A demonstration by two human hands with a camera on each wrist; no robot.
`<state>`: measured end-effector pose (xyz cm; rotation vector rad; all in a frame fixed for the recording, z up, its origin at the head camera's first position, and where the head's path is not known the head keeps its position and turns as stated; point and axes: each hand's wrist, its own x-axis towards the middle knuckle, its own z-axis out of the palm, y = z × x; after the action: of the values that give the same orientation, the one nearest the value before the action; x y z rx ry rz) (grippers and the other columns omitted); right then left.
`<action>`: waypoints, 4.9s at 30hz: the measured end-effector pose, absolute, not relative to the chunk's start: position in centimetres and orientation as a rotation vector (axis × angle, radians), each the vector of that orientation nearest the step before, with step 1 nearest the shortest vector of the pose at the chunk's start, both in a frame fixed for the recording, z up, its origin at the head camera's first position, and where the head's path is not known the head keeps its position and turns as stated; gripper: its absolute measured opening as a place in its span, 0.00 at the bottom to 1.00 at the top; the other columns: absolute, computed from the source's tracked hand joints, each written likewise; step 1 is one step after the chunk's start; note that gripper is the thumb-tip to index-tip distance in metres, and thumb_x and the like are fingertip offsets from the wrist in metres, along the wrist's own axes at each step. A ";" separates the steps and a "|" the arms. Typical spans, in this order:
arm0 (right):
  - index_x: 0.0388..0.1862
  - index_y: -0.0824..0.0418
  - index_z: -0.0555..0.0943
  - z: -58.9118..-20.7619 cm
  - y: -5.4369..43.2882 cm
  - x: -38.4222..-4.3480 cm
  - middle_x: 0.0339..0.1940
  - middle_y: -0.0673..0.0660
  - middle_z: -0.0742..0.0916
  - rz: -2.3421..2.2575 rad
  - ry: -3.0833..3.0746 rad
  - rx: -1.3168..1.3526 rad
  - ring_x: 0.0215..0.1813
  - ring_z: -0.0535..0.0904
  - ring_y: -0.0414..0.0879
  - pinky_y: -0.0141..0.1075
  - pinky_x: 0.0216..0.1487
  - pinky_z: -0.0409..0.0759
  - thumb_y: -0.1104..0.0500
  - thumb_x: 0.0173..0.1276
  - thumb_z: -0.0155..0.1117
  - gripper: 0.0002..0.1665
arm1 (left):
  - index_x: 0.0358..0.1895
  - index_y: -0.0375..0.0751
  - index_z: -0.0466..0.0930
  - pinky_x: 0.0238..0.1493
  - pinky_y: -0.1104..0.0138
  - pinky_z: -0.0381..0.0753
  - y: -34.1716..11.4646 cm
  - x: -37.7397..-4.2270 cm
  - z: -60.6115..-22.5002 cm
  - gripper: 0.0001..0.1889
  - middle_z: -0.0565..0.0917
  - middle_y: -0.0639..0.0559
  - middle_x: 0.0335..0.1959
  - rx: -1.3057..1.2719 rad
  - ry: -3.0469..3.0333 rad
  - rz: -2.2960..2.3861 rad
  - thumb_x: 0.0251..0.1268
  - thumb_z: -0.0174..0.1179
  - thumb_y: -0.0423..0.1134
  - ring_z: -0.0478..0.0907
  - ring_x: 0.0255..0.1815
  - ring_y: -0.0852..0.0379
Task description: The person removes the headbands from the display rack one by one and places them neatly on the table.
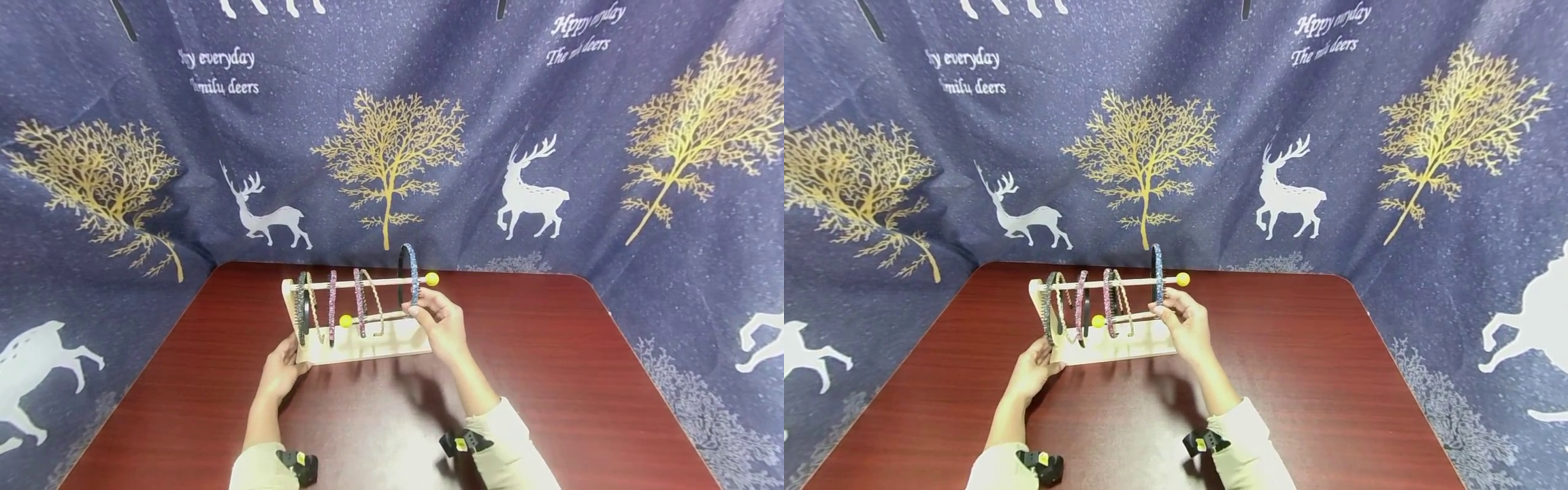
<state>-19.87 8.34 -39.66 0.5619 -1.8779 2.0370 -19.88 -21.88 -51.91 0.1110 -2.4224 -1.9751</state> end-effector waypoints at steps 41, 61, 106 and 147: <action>0.51 0.81 0.72 -40.4 14.9 -21.7 0.31 0.53 0.87 2.025 -1.761 0.551 0.35 0.84 0.44 0.35 0.41 0.84 0.75 0.62 0.58 0.18 | 0.69 0.25 0.52 0.69 0.56 0.56 -21.9 -19.9 -52.2 0.40 0.57 0.30 0.67 0.102 -2.447 -1.932 0.50 0.58 0.16 0.54 0.68 0.39; 0.45 0.85 0.73 -43.9 18.4 -23.4 0.29 0.56 0.86 2.029 -1.964 0.415 0.31 0.83 0.39 0.28 0.39 0.83 0.79 0.57 0.60 0.16 | 0.68 0.24 0.52 0.68 0.55 0.57 -21.9 -19.8 -52.1 0.39 0.59 0.28 0.66 0.088 -2.450 -1.905 0.50 0.58 0.17 0.56 0.67 0.38; 0.36 0.70 0.84 -50.7 18.8 -31.2 0.33 0.61 0.87 1.458 -2.753 0.416 0.31 0.78 0.42 0.31 0.28 0.79 0.68 0.53 0.70 0.10 | 0.68 0.24 0.52 0.67 0.54 0.58 -21.9 -19.9 -52.4 0.39 0.59 0.27 0.66 0.105 -2.428 -1.909 0.48 0.58 0.16 0.55 0.67 0.36; 0.47 0.70 0.81 -49.5 17.1 -27.6 0.41 0.64 0.85 1.525 -2.545 0.304 0.42 0.82 0.55 0.47 0.46 0.81 0.66 0.56 0.69 0.19 | 0.68 0.25 0.52 0.68 0.57 0.57 -21.9 -19.8 -52.3 0.39 0.57 0.28 0.67 0.123 -2.415 -1.959 0.49 0.57 0.16 0.54 0.68 0.38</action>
<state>-27.63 17.11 -49.54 0.3038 -2.5452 1.5252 -19.76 -21.87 -52.31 0.1232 -2.4146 -1.9585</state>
